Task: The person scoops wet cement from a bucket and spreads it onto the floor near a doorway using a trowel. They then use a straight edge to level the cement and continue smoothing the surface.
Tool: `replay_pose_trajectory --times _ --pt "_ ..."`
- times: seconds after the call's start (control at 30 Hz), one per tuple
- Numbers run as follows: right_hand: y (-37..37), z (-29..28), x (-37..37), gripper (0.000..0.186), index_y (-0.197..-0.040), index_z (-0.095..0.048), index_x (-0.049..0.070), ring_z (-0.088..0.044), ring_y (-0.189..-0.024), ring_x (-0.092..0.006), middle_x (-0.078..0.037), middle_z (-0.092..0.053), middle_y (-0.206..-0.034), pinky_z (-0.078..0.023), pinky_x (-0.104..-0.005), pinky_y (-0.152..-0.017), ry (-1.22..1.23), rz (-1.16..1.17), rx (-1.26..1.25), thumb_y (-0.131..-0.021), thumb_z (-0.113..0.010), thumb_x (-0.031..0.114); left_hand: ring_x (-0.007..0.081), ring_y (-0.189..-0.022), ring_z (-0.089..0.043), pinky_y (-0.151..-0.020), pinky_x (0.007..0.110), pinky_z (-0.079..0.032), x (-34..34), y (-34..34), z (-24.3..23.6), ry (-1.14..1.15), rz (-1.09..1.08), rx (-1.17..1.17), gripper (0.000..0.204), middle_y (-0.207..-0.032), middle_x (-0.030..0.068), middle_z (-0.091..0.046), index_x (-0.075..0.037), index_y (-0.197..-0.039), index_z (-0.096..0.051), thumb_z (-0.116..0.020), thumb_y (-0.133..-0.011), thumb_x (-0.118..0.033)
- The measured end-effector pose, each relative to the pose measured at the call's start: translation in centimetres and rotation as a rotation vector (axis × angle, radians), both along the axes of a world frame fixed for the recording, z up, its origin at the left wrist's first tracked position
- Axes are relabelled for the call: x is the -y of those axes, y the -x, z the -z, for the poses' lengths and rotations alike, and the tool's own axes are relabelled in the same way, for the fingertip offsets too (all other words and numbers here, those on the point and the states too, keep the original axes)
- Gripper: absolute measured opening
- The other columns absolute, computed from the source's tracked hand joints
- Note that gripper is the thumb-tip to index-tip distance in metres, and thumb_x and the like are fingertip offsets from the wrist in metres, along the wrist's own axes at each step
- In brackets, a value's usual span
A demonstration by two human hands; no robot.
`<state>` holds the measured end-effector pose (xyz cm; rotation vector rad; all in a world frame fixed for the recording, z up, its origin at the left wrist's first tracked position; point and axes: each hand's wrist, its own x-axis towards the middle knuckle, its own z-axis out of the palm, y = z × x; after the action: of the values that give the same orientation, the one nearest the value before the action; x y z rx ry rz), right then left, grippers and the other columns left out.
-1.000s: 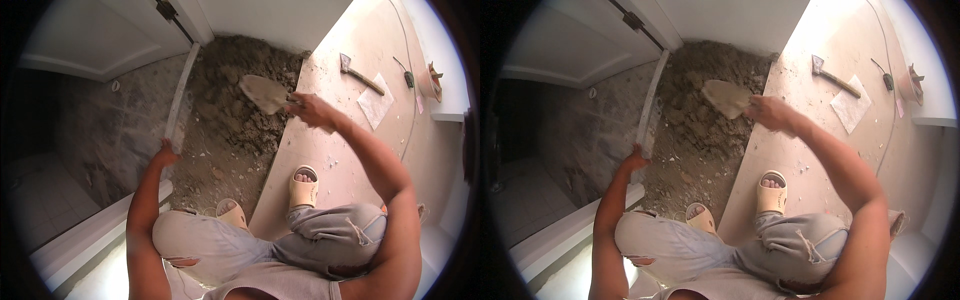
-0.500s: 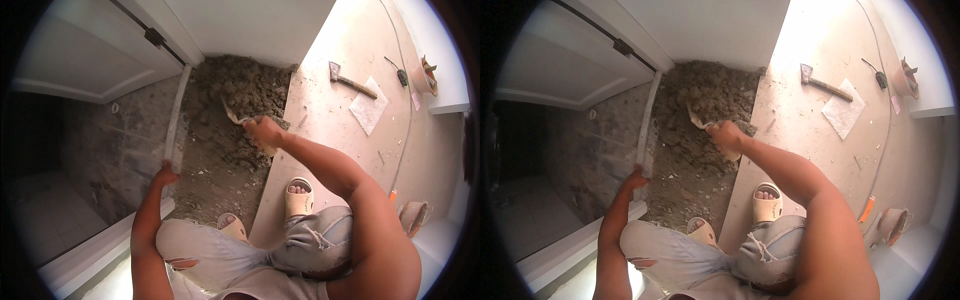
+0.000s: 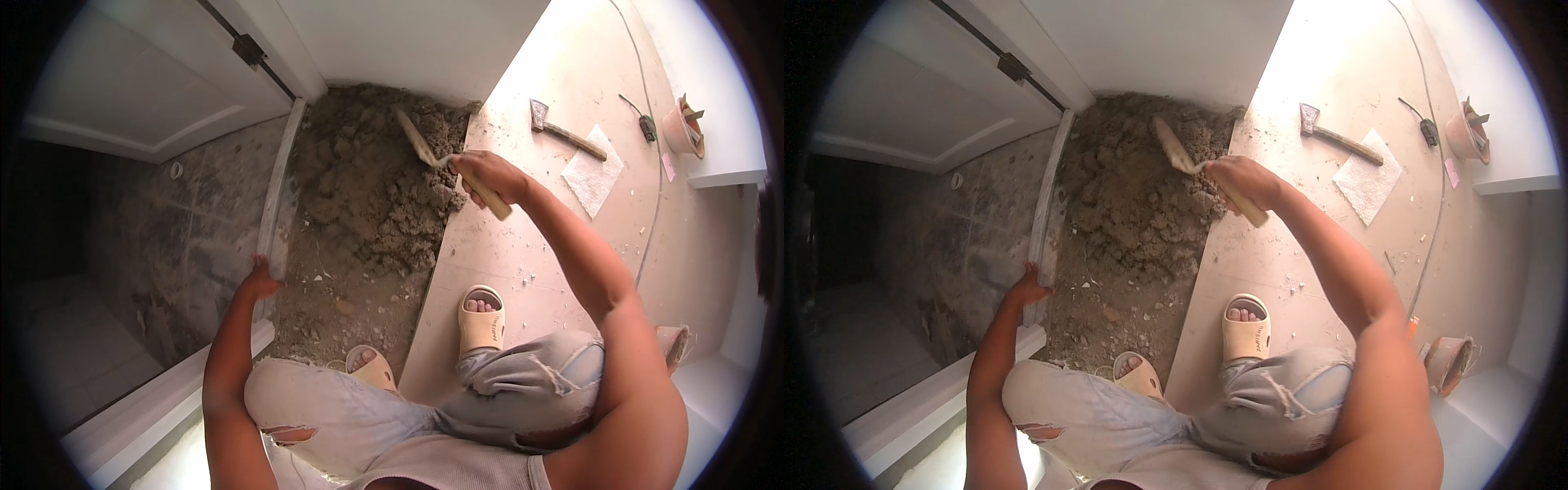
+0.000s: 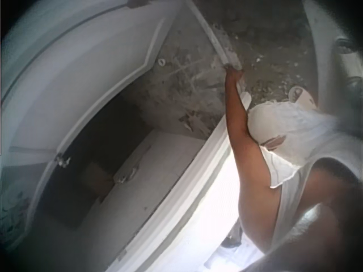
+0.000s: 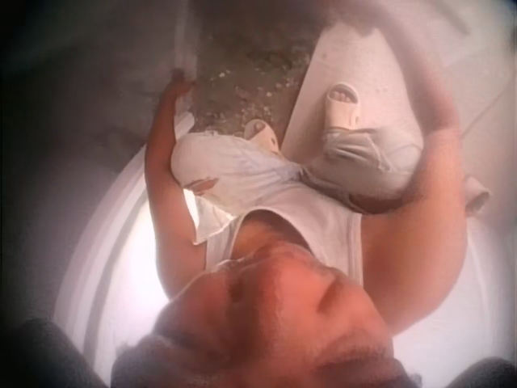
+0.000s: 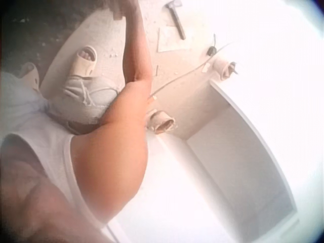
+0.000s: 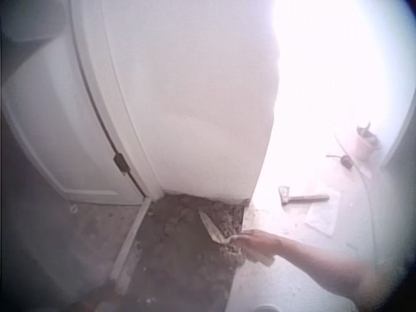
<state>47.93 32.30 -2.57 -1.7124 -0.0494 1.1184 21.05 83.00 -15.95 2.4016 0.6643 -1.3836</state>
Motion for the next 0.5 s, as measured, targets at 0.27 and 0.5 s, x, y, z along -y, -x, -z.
replay_pose_trajectory --times 0.27,0.5 --pt "0.8 1.1 1.9 0.030 -0.102 -0.058 0.003 -0.066 -0.070 -0.0363 -0.019 -0.066 -0.078 -0.051 -0.0479 -0.064 0.786 -0.451 0.951 -0.099 -0.051 0.032 0.0370 -0.150 -0.003 -0.120 0.039 -0.020 1.7 -1.0 -2.3 0.037 -0.041 -0.023 0.126 -0.159 0.0269 0.018 0.007 -0.151 0.010 -0.075 -0.078 -0.049" --pt "-4.1 2.2 2.2 0.033 -0.105 -0.066 -0.001 -0.069 -0.095 -0.0351 -0.020 -0.071 -0.099 -0.056 -0.0429 -0.081 0.897 -0.379 0.688 -0.098 -0.045 0.024 0.0361 -0.150 -0.006 -0.119 0.038 -0.023 1.7 -1.4 -2.9 0.032 -0.085 -0.056 0.126 -0.159 0.0256 0.019 0.006 -0.152 0.009 -0.076 -0.076 -0.048"
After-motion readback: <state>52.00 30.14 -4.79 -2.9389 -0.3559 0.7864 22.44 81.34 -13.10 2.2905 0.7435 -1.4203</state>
